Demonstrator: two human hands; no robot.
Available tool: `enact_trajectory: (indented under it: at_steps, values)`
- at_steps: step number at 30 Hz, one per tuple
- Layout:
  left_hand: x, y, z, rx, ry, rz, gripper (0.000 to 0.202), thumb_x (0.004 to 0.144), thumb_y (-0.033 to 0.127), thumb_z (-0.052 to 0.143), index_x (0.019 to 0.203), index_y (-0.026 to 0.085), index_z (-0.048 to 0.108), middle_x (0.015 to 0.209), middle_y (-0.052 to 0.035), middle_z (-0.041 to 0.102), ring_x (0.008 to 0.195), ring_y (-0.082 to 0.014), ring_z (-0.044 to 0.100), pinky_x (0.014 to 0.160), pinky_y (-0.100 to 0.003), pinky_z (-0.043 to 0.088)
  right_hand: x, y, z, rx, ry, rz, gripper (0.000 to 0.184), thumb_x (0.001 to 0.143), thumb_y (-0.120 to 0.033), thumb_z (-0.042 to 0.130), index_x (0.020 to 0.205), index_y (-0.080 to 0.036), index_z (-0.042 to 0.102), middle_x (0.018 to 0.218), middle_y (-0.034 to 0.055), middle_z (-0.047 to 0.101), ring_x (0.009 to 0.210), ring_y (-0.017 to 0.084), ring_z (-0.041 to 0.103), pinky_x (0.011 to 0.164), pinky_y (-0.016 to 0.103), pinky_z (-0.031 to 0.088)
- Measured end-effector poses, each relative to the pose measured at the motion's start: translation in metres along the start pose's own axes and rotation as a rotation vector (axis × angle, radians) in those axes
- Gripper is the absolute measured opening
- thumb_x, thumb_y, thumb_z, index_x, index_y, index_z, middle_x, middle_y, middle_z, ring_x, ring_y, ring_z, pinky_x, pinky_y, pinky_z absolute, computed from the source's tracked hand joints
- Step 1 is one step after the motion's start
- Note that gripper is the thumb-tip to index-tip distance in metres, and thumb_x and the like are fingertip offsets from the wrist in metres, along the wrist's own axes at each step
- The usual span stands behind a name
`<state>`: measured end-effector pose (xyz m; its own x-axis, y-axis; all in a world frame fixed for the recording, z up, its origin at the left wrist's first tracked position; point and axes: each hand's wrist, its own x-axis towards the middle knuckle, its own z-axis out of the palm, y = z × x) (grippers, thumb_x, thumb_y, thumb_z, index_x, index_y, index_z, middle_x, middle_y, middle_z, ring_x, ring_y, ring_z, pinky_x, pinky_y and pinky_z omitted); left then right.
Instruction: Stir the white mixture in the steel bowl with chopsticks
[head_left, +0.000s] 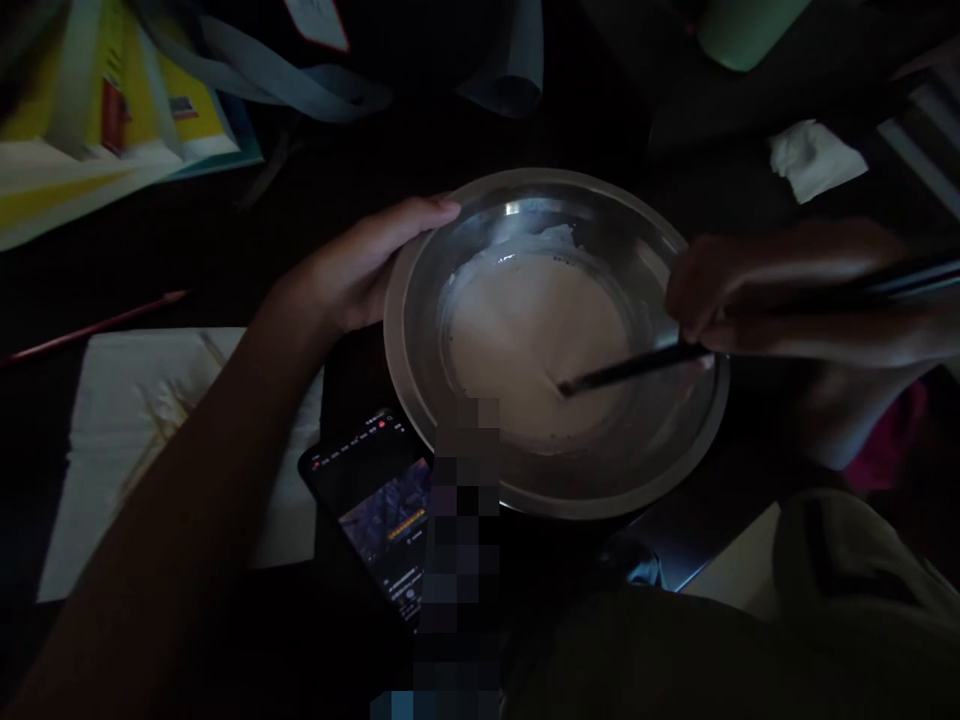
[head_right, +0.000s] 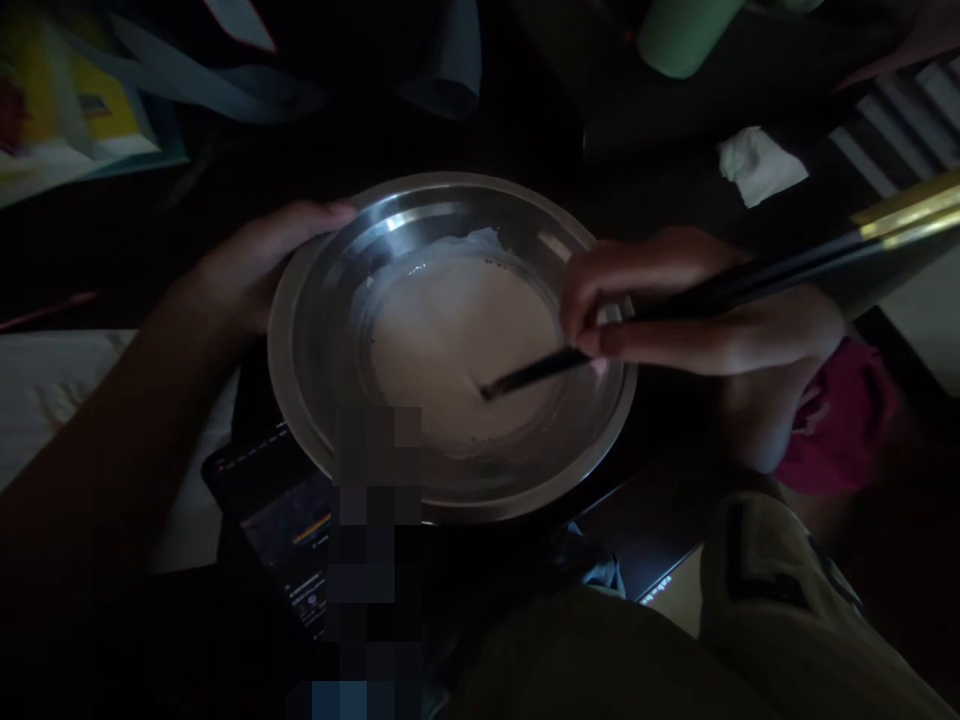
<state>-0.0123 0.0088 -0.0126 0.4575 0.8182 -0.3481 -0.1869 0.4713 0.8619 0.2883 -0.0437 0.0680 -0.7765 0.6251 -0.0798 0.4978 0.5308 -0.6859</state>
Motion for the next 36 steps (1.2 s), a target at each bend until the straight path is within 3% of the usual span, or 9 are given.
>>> enact_trajectory:
  at_steps: [3, 6, 11, 16, 21, 25, 29, 33, 36]
  values:
    - [0.0, 0.001, 0.002, 0.025, 0.011, -0.019, 0.03, 0.098, 0.019, 0.035, 0.098, 0.006, 0.062, 0.063, 0.0048, 0.06, 0.054, -0.0041, 0.063, 0.061, -0.014, 0.052, 0.012, 0.001, 0.013, 0.066, -0.166, -0.149, 0.006, 0.093, -0.018, 0.056, 0.097, -0.022, 0.06, 0.087, 0.0004, 0.063, 0.082, 0.009, 0.063, 0.069, 0.024, 0.053]
    - [0.001, 0.001, 0.002, 0.036, -0.003, -0.02, 0.034, 0.099, 0.017, 0.03, 0.11, 0.004, 0.059, 0.068, 0.0045, 0.062, 0.057, -0.0039, 0.064, 0.064, -0.015, 0.052, 0.024, -0.003, 0.03, -0.043, 0.032, -0.105, 0.008, 0.094, -0.024, 0.058, 0.101, -0.019, 0.058, 0.094, 0.0018, 0.061, 0.087, 0.008, 0.061, 0.076, 0.024, 0.051]
    - [0.001, -0.001, 0.001, -0.031, -0.03, 0.039, 0.02, 0.095, 0.017, 0.045, 0.088, 0.009, 0.062, 0.065, 0.001, 0.063, 0.053, -0.0066, 0.062, 0.057, -0.015, 0.051, 0.013, -0.007, 0.022, -0.155, 0.236, 0.113, 0.006, 0.095, -0.023, 0.053, 0.092, -0.021, 0.058, 0.085, 0.0001, 0.063, 0.078, 0.009, 0.061, 0.066, 0.027, 0.049]
    - [-0.001, 0.0, 0.002, -0.002, -0.006, 0.011, 0.024, 0.097, 0.019, 0.043, 0.084, 0.009, 0.061, 0.065, 0.0013, 0.062, 0.053, -0.006, 0.061, 0.056, -0.015, 0.049, -0.003, 0.004, -0.002, -0.095, 0.039, 0.026, 0.008, 0.093, -0.027, 0.056, 0.093, -0.023, 0.063, 0.085, -0.0003, 0.064, 0.076, 0.011, 0.062, 0.058, 0.026, 0.05]
    - [-0.001, 0.001, 0.004, -0.022, -0.023, 0.011, 0.02, 0.096, 0.019, 0.045, 0.09, 0.009, 0.061, 0.066, 0.0013, 0.062, 0.056, -0.0074, 0.061, 0.061, -0.018, 0.051, 0.017, 0.004, 0.016, 0.045, -0.2, -0.218, 0.015, 0.093, -0.012, 0.054, 0.106, -0.02, 0.056, 0.095, 0.0014, 0.062, 0.09, 0.009, 0.062, 0.074, 0.021, 0.053]
    - [-0.001, 0.001, 0.005, 0.028, 0.029, -0.011, 0.027, 0.098, 0.017, 0.035, 0.099, 0.007, 0.06, 0.067, 0.0035, 0.061, 0.056, -0.005, 0.062, 0.064, -0.015, 0.05, 0.022, -0.003, 0.026, -0.088, 0.009, -0.077, 0.009, 0.097, -0.024, 0.05, 0.101, -0.017, 0.056, 0.093, 0.0013, 0.061, 0.083, 0.007, 0.06, 0.07, 0.021, 0.049]
    - [0.0, 0.0, 0.002, 0.023, 0.008, 0.005, 0.024, 0.097, 0.02, 0.041, 0.089, 0.009, 0.061, 0.064, 0.0031, 0.062, 0.053, -0.0046, 0.061, 0.06, -0.014, 0.049, 0.007, -0.006, 0.011, -0.139, 0.195, 0.097, 0.006, 0.094, -0.023, 0.054, 0.092, -0.019, 0.058, 0.083, -0.0009, 0.062, 0.073, 0.007, 0.06, 0.059, 0.022, 0.046]
    - [0.001, -0.002, 0.0, -0.029, -0.066, 0.04, 0.023, 0.096, 0.016, 0.044, 0.085, 0.009, 0.062, 0.065, 0.0007, 0.065, 0.053, -0.0059, 0.062, 0.056, -0.015, 0.051, 0.002, -0.001, 0.0, -0.057, -0.021, 0.003, 0.007, 0.095, -0.023, 0.054, 0.095, -0.02, 0.061, 0.085, -0.0006, 0.065, 0.077, 0.008, 0.064, 0.059, 0.019, 0.051]
    - [0.001, -0.002, 0.001, -0.035, -0.072, 0.03, 0.024, 0.097, 0.017, 0.042, 0.082, 0.01, 0.06, 0.065, 0.001, 0.065, 0.054, -0.0063, 0.063, 0.055, -0.015, 0.052, 0.013, 0.0, 0.013, 0.038, -0.123, -0.123, 0.007, 0.097, -0.021, 0.052, 0.098, -0.019, 0.059, 0.087, -0.0013, 0.063, 0.078, 0.006, 0.063, 0.063, 0.018, 0.051]
